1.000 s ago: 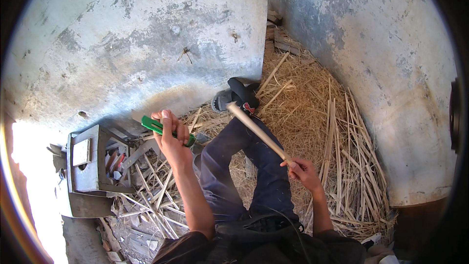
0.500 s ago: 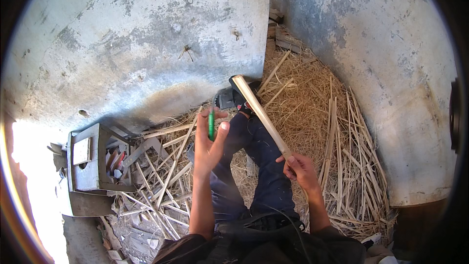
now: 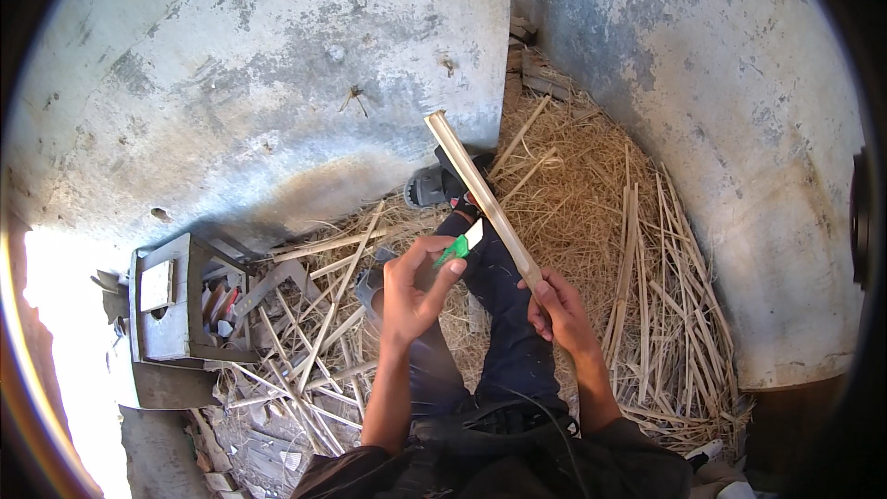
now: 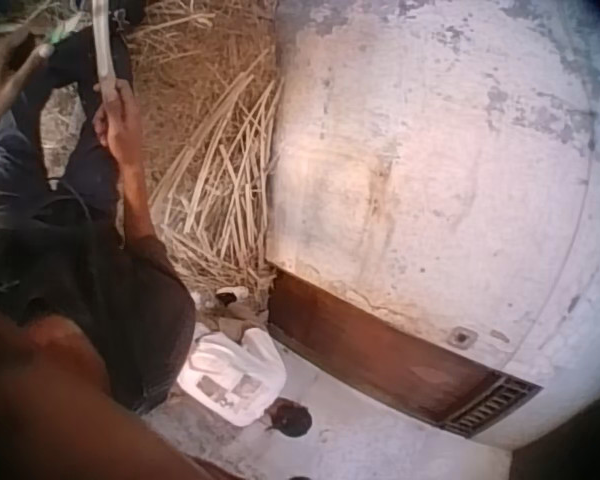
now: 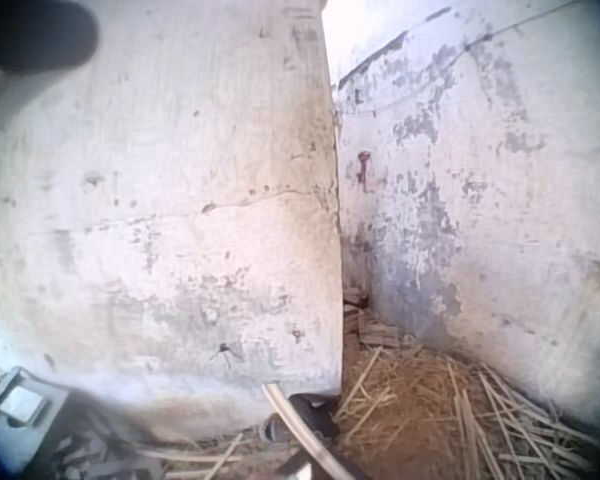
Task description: The person sits on the floor and uses a green utility knife to shave the surface of a long bamboo stick. They hold the stick with one hand and scrape the blade along its length with the other, removing thin strips of material.
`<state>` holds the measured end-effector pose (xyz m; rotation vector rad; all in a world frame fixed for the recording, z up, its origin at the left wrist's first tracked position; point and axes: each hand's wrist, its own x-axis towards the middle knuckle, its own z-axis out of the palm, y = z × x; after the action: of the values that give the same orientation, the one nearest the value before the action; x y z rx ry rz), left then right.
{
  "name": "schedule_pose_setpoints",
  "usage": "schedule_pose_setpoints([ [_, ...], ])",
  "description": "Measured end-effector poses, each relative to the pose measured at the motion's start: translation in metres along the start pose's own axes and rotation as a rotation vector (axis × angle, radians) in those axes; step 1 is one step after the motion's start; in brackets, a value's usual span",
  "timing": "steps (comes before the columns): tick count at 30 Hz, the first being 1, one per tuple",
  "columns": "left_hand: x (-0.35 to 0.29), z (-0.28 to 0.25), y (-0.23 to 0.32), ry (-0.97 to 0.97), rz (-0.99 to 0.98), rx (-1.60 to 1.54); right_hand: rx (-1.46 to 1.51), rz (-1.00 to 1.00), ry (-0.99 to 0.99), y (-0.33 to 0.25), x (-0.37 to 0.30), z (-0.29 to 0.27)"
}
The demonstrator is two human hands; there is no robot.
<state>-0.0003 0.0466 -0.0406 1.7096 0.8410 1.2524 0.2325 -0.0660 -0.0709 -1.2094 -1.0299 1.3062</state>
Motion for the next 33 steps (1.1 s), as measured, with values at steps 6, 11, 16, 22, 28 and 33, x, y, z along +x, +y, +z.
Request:
schedule_pose_setpoints([
  [6, 0.0, 0.001, 0.005, -0.005, 0.022, 0.082, -0.002, -0.013, -0.08, -0.003, -0.002, -0.002],
  [11, 0.003, 0.003, 0.016, 0.056, 0.009, 0.143, 0.016, 0.003, -0.1, -0.003, -0.003, -0.003],
  [16, 0.002, 0.003, 0.01, 0.127, -0.024, 0.229, 0.024, 0.068, -0.093, -0.001, -0.006, -0.002],
  [22, 0.004, 0.0, 0.003, 0.147, 0.079, 0.271, 0.015, 0.038, -0.088, 0.001, -0.008, -0.006],
  [28, 0.002, -0.005, 0.008, 0.144, 0.031, 0.404, -0.033, 0.06, -0.089, -0.01, -0.009, -0.003],
  [33, 0.002, -0.008, 0.006, 0.159, 0.069, 0.444, -0.05, 0.057, -0.087, -0.013, -0.011, -0.002],
])
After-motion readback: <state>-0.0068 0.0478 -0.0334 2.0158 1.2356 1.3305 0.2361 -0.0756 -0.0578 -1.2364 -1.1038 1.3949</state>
